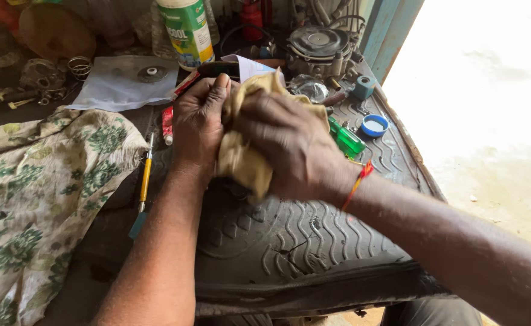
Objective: The person cleans a circular metal component using a cloth and works on small screws and wires using a screwdriver and by hand.
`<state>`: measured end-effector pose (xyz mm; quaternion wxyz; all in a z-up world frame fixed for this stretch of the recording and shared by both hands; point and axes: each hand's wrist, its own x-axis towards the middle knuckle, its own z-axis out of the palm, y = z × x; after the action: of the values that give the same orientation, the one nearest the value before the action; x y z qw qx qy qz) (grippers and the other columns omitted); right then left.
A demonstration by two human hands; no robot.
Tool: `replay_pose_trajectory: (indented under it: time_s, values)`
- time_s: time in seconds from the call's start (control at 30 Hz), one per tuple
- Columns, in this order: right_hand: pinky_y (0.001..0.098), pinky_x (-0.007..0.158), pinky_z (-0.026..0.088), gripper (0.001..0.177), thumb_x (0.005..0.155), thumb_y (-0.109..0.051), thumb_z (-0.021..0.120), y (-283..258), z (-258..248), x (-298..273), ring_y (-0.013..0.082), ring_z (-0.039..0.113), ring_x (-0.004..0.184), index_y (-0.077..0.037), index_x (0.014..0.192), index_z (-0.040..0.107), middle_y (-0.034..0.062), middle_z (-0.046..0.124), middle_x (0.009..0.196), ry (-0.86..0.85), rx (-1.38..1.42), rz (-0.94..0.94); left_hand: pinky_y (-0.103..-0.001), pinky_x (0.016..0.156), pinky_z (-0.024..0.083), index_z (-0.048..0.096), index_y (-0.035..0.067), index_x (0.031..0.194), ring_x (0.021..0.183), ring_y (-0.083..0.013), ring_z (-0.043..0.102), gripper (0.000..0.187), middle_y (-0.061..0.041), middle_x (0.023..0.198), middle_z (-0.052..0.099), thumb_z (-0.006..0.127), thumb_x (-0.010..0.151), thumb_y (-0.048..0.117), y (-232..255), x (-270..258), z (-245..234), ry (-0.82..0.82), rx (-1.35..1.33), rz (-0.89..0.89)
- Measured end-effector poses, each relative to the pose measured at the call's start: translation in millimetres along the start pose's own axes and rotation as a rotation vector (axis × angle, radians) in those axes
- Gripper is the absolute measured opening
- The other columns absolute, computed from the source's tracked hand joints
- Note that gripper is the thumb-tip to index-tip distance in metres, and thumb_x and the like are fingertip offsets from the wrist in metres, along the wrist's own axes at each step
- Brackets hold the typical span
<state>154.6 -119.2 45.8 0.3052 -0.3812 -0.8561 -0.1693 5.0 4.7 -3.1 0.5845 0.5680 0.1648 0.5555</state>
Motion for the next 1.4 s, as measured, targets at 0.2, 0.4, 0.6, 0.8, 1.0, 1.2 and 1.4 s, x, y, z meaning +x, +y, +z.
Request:
replay_pose_trajectory:
  time_s: [0.2,0.4,0.6,0.8,1.0,1.2,1.4]
  values:
    - [0.0477,0.103,0.053,0.07,0.074,-0.035,0.091,16,-3,-6,0.0338,0.062,0.12,-0.006,0.131,0.063,0.0135,0.06,0.129,0.009,0.121,-0.085,-0.024,0.068,0.046,0.07,0.008,0.087,0.073,-0.0054,0.055,0.03,0.003,0.081,0.067,0.07,0.106,0.03,-1,1,4,0.001,-0.039,0.004]
    - [0.047,0.101,0.052,0.072,0.074,-0.023,0.087,22,7,-22,0.0391,0.061,0.123,-0.005,0.138,0.059,0.0162,0.058,0.134,0.078,0.109,0.076,-0.024,0.073,0.05,0.074,0.006,0.089,0.076,-0.0066,0.062,0.021,0.001,0.085,0.073,0.079,0.094,0.026,-4,-2,10,0.123,0.047,0.025]
    - [0.0429,0.103,0.055,0.059,0.078,-0.017,0.085,13,-10,-59,0.0331,0.064,0.118,-0.006,0.133,0.064,0.0138,0.062,0.126,-0.009,0.075,0.139,-0.025,0.076,0.051,0.074,0.004,0.085,0.076,-0.0075,0.064,0.019,-0.001,0.085,0.075,0.08,0.091,0.021,-11,2,8,0.199,0.023,0.033]
    - [0.0412,0.095,0.055,0.043,0.083,-0.023,0.082,40,-16,-63,0.0302,0.067,0.112,-0.007,0.12,0.068,0.0128,0.068,0.119,-0.086,-0.044,0.465,-0.024,0.073,0.051,0.074,0.004,0.084,0.074,-0.0062,0.062,0.02,0.001,0.081,0.073,0.077,0.092,0.021,-11,-1,12,0.241,0.116,0.077]
    - [0.0439,0.089,0.055,0.033,0.089,-0.018,0.07,79,33,-21,0.0334,0.067,0.109,-0.005,0.118,0.067,0.0164,0.07,0.116,-0.095,-0.01,0.333,-0.025,0.067,0.046,0.073,0.001,0.081,0.07,-0.0057,0.054,0.023,0.004,0.075,0.065,0.078,0.094,0.018,-11,-3,8,0.271,0.069,0.14]
    - [0.044,0.084,0.056,0.022,0.096,-0.016,0.058,108,41,-3,0.031,0.069,0.104,-0.004,0.11,0.07,0.0153,0.074,0.108,-0.163,0.265,0.611,-0.024,0.067,0.045,0.075,0.002,0.083,0.069,-0.0051,0.054,0.02,0.003,0.075,0.065,0.079,0.093,0.019,-17,-6,15,0.288,0.168,0.166]
    - [0.0416,0.069,0.05,0.028,0.098,-0.029,0.058,86,3,2,0.0223,0.065,0.081,-0.005,0.103,0.072,0.0081,0.07,0.095,0.383,1.106,1.332,-0.027,0.076,0.054,0.077,0.005,0.084,0.074,-0.0086,0.066,0.018,0.001,0.079,0.075,0.079,0.088,0.022,-11,0,8,0.413,0.215,0.117]
